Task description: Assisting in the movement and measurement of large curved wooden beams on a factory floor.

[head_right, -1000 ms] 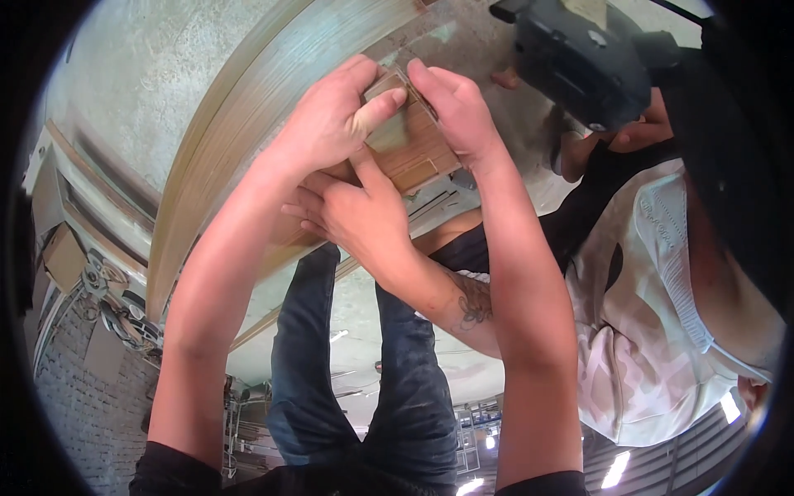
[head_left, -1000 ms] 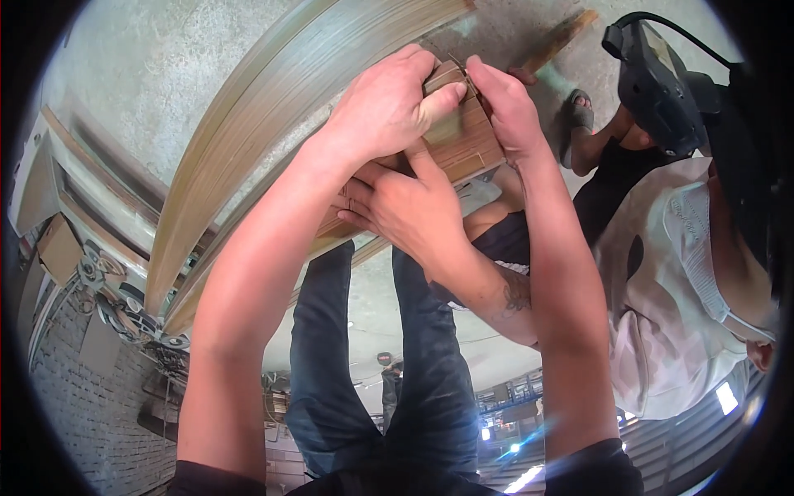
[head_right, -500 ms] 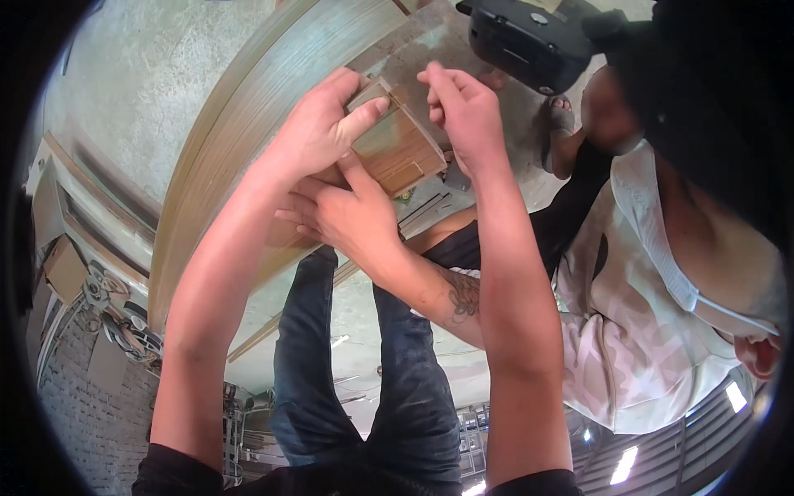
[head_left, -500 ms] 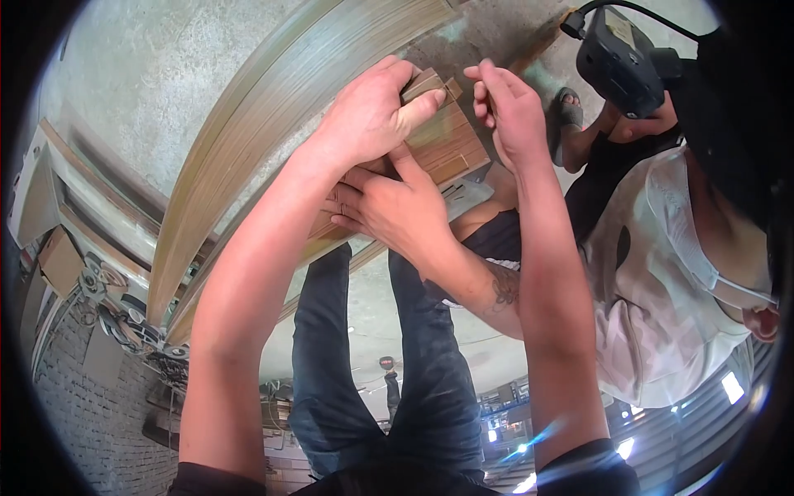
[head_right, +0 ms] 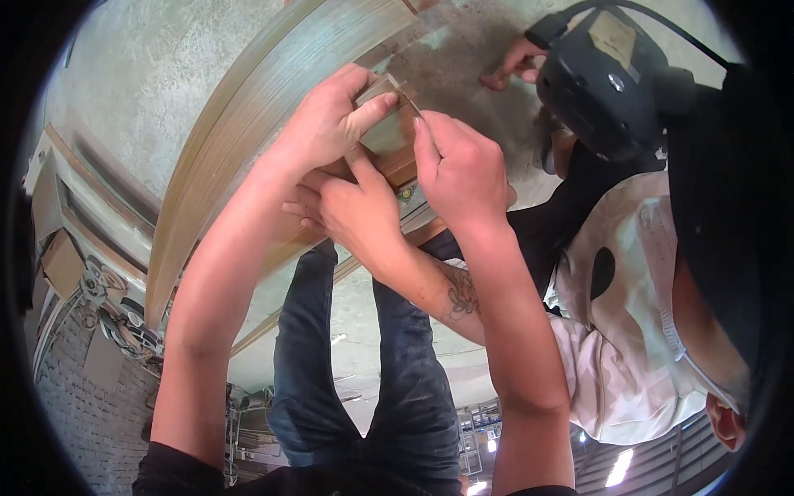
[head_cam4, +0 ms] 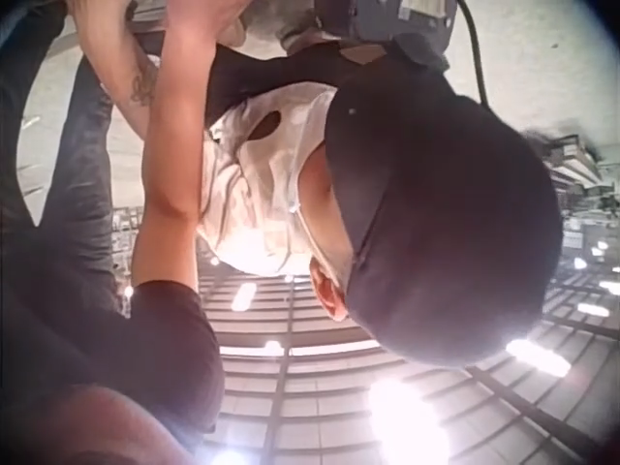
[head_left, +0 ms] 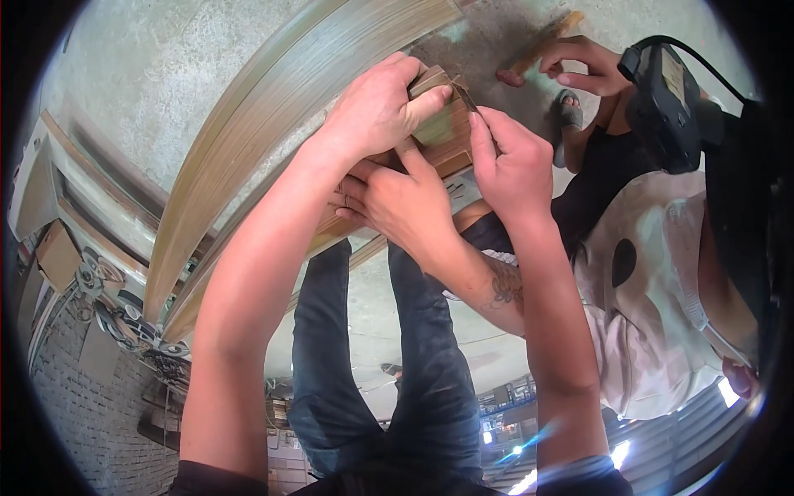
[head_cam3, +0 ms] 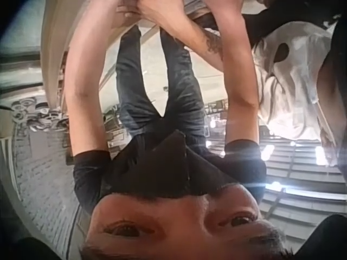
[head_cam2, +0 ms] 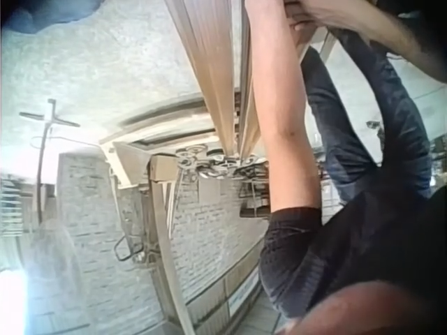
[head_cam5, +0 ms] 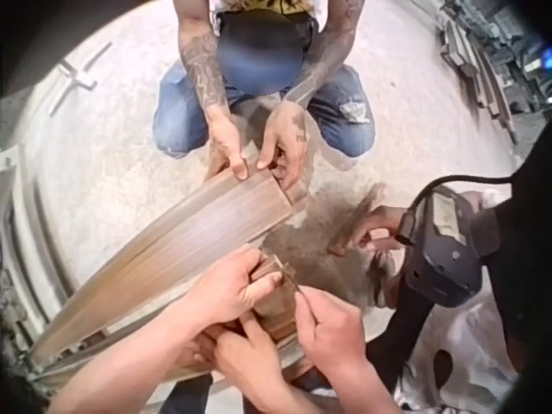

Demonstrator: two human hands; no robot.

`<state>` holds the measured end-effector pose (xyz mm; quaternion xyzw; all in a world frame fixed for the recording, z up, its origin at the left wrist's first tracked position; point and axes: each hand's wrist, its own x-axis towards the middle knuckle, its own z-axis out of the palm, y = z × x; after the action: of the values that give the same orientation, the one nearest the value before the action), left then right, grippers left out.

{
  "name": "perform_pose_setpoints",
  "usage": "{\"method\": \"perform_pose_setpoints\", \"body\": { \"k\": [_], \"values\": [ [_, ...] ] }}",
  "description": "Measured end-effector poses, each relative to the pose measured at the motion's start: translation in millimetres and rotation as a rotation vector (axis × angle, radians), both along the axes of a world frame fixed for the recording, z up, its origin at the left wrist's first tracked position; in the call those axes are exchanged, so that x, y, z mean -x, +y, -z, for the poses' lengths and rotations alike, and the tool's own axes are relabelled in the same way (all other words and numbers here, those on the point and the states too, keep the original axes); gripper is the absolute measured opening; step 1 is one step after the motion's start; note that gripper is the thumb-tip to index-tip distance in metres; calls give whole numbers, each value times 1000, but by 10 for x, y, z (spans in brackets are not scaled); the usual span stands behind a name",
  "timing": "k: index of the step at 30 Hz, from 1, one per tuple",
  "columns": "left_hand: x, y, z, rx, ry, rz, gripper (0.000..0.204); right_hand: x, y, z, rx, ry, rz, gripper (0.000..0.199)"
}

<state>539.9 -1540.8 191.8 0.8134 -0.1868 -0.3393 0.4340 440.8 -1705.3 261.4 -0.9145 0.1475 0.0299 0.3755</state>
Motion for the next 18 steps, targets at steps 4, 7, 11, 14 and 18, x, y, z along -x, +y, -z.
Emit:
{"method": "perform_pose_setpoints", "body": {
  "k": [4, 7, 11, 14, 18],
  "values": [
    [-5, 12, -9, -21, 0, 21, 53, -14, 19, -14, 102, -27, -81, 9],
    [-15, 10, -2, -13, -4, 20, 54, -36, 14, -31, 122, -15, -108, 14],
    [-19, 2, 23, -31, -16, 42, 54, -53, 10, -37, 173, 24, -134, 16],
    [1, 18, 38, -11, -23, 37, 55, -50, -19, -49, 215, 83, -197, 17],
    [20, 30, 49, -17, -41, 27, 55, -35, -46, -77, 233, 124, -251, 14]
  ]
}}
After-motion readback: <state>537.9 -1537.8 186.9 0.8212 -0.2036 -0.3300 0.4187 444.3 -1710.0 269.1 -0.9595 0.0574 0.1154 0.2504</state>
